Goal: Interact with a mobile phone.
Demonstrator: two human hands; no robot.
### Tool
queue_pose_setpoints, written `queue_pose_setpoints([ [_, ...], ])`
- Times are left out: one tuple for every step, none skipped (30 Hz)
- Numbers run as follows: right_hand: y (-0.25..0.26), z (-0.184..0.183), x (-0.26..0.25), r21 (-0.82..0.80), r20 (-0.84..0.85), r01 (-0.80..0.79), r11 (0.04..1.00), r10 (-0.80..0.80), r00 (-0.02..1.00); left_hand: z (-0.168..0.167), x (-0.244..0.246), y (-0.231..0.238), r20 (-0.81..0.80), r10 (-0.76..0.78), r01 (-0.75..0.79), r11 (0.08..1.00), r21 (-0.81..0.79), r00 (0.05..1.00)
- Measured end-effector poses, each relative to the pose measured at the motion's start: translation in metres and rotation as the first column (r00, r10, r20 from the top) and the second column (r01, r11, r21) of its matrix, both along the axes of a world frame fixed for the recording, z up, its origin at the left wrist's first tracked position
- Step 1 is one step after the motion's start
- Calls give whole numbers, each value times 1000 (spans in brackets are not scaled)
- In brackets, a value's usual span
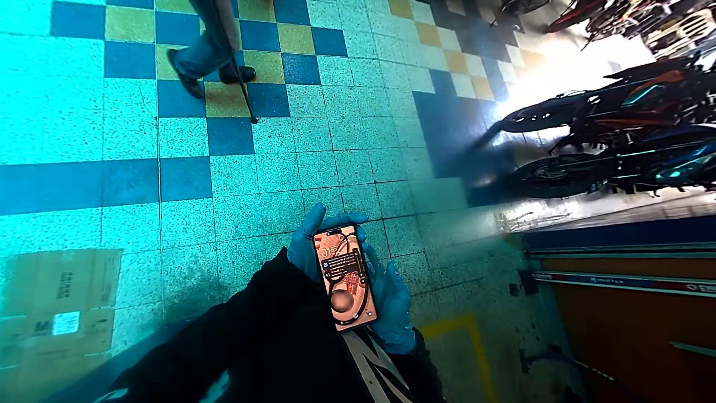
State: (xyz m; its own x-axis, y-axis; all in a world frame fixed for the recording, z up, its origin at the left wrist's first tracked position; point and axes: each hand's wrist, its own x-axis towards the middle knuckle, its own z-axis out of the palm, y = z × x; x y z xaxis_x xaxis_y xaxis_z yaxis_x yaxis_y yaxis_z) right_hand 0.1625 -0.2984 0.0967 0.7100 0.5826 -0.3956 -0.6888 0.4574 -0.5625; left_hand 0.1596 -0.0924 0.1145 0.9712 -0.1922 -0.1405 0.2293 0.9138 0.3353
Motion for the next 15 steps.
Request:
queue_pose_setpoints([
  [-1, -1, 0, -9, 19, 31, 999, -31, 999, -2, 0, 0, 10, -6, 7, 1000, -14, 1000],
  [-2, -3, -1, -26, 42, 85, 996, -83, 996, -4, 0, 0, 31, -11, 12, 1000, -22, 999],
  [-2, -5, -1, -44, 73, 141, 989, -138, 988, -7, 0, 0, 60, -16, 17, 1000, -18, 998],
  [-3, -6, 0, -60, 112, 189, 980, -182, 977, -8, -1, 0, 76, -14, 15, 1000, -16, 997],
  [-4, -5, 1, -76, 159, 228, 971, -214, 964, -7, -1, 0, 75, -8, 10, 1000, -18, 997],
  [-5, -4, 2, -95, 219, 261, 961, -235, 947, -5, -2, 0, 64, -6, 7, 1000, -23, 998],
  [-5, -2, 3, -118, 289, 292, 949, -248, 925, -3, -3, 1, 49, -2, 4, 999, -37, 999],
  [-5, 3, 3, -150, 373, 319, 936, -245, 895, -2, -4, 0, 40, 4, -2, 999, -52, 999],
  [-4, 8, 3, -193, 467, 345, 919, -223, 856, -3, -5, 0, 45, 9, -6, 998, -56, 999],
  [-3, 15, 2, -239, 564, 369, 898, -181, 806, -4, -6, -1, 54, 12, -10, 999, -50, 998],
  [-2, 21, 1, -283, 657, 394, 874, -122, 744, -7, -6, -1, 71, 12, -10, 999, -40, 997],
  [-2, 28, -1, -315, 737, 417, 853, -57, 673, -10, -5, -1, 83, 14, -11, 999, -34, 996],
  [-3, 34, -2, -340, 806, 431, 836, 22, 592, -12, -5, -1, 90, 14, -12, 1000, -29, 996],
  [-4, 40, -2, -367, 859, 444, 817, 116, 498, -13, -5, -1, 96, 13, -10, 1000, -26, 995],
  [-5, 45, -3, -391, 894, 461, 796, 210, 396, -14, -4, 0, 97, 12, -9, 1000, -29, 995],
])
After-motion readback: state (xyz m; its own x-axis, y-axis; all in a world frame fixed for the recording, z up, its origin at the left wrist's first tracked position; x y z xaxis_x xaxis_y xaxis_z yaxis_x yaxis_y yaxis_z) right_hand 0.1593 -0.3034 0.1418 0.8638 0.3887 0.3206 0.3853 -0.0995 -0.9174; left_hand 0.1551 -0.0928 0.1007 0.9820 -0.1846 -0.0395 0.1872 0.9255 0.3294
